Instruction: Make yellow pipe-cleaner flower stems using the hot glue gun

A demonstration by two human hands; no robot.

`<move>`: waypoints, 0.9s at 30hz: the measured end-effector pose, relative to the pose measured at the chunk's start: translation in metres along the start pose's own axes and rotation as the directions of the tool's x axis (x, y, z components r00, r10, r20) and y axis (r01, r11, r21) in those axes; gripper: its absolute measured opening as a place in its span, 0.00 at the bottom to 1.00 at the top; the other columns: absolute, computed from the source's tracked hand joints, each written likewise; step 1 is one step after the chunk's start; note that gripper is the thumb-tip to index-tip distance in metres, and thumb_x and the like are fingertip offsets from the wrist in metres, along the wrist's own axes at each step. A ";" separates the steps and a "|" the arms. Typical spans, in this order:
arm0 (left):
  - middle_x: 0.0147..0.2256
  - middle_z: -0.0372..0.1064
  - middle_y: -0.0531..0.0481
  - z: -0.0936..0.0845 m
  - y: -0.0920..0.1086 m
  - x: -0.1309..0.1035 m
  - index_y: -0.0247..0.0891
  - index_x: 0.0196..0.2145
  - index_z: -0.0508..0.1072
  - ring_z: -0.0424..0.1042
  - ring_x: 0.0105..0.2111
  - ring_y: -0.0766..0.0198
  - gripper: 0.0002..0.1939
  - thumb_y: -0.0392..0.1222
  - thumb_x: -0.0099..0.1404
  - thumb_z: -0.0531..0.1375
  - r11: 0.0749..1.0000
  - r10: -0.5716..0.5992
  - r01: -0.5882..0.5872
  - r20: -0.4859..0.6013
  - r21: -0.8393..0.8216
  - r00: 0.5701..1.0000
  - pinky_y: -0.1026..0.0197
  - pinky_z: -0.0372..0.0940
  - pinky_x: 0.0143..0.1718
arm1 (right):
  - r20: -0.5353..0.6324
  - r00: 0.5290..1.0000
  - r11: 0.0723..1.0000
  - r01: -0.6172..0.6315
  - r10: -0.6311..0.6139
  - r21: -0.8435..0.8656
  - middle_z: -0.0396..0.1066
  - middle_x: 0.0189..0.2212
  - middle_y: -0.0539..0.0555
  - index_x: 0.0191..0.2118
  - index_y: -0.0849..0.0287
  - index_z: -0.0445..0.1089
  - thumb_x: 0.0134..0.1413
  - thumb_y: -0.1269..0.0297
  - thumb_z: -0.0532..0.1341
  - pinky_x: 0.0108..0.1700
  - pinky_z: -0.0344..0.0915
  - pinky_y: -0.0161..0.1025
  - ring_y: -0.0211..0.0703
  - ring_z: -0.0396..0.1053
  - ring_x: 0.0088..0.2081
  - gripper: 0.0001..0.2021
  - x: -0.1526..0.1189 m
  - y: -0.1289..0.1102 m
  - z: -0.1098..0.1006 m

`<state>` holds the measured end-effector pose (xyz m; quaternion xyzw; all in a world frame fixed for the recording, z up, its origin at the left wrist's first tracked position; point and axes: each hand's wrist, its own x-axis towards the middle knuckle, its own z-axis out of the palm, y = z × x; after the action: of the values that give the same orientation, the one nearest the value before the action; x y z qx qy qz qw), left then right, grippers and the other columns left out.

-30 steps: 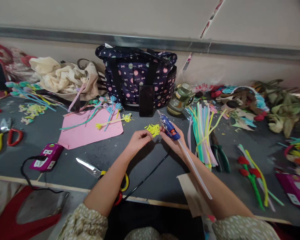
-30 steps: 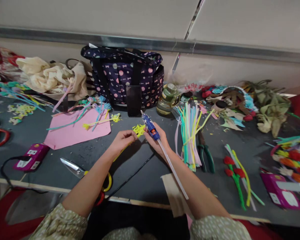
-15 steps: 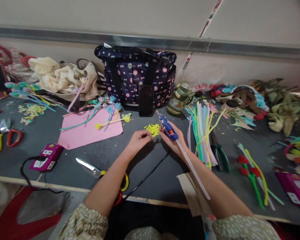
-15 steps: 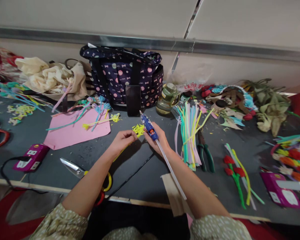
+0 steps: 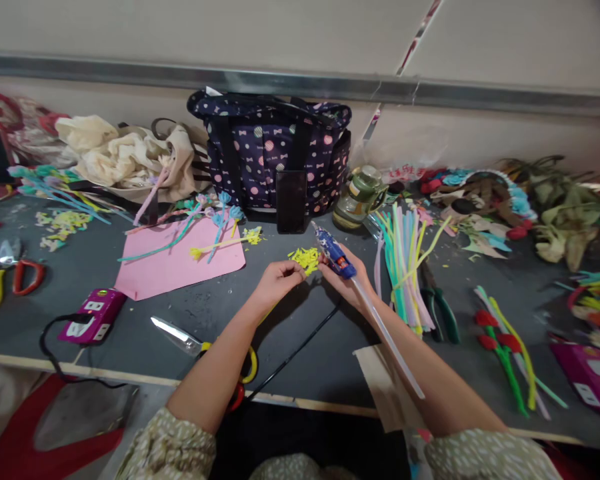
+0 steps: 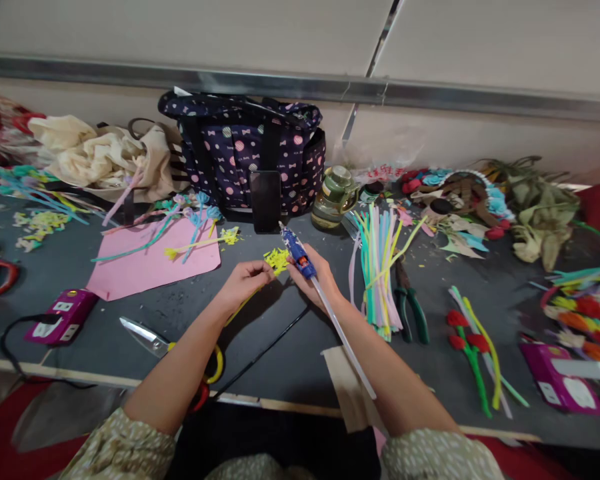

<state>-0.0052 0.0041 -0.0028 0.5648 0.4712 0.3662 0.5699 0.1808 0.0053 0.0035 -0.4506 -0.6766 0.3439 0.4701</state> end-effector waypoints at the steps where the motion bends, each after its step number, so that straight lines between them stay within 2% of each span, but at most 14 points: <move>1: 0.22 0.63 0.54 0.000 0.000 0.000 0.34 0.24 0.71 0.59 0.23 0.69 0.05 0.37 0.52 0.55 1.000 0.000 0.000 -0.001 0.006 1.000 0.66 0.52 0.26 | 0.000 1.000 1.000 0.001 -0.001 -0.002 0.67 0.32 0.51 0.36 0.57 0.66 0.52 0.60 0.62 0.38 0.65 0.39 0.41 0.67 0.33 0.08 0.000 0.000 0.000; 11: 0.23 0.64 0.54 0.000 -0.002 -0.001 0.35 0.25 0.71 0.61 0.26 0.69 0.06 0.37 0.54 0.56 0.998 0.046 -0.047 0.024 0.037 0.999 0.65 0.55 0.30 | -0.010 1.000 1.000 0.010 -0.010 0.019 0.68 0.33 0.51 0.37 0.57 0.66 0.52 0.60 0.63 0.38 0.65 0.40 0.41 0.67 0.33 0.09 0.000 0.002 0.000; 20: 0.23 0.64 0.54 -0.001 0.001 0.001 0.34 0.25 0.72 0.59 0.24 0.69 0.07 0.41 0.54 0.58 1.000 -0.015 0.015 0.015 0.005 1.000 0.65 0.53 0.28 | -0.087 0.992 0.991 -0.080 0.089 0.103 0.71 0.33 0.52 0.33 0.57 0.67 0.50 0.57 0.65 0.39 0.67 0.43 0.43 0.69 0.34 0.10 0.002 -0.002 0.000; 27: 0.23 0.65 0.55 -0.002 0.001 0.001 0.34 0.28 0.74 0.60 0.23 0.69 0.09 0.44 0.56 0.61 0.994 -0.049 0.053 0.038 -0.099 0.998 0.65 0.53 0.28 | -0.084 0.990 0.985 -0.105 0.118 0.138 0.71 0.32 0.52 0.32 0.57 0.68 0.49 0.58 0.66 0.40 0.67 0.44 0.43 0.69 0.34 0.10 0.003 -0.011 -0.003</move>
<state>-0.0069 0.0053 -0.0017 0.5299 0.4564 0.3644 0.6149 0.1795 0.0042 0.0153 -0.4706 -0.6035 0.3932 0.5096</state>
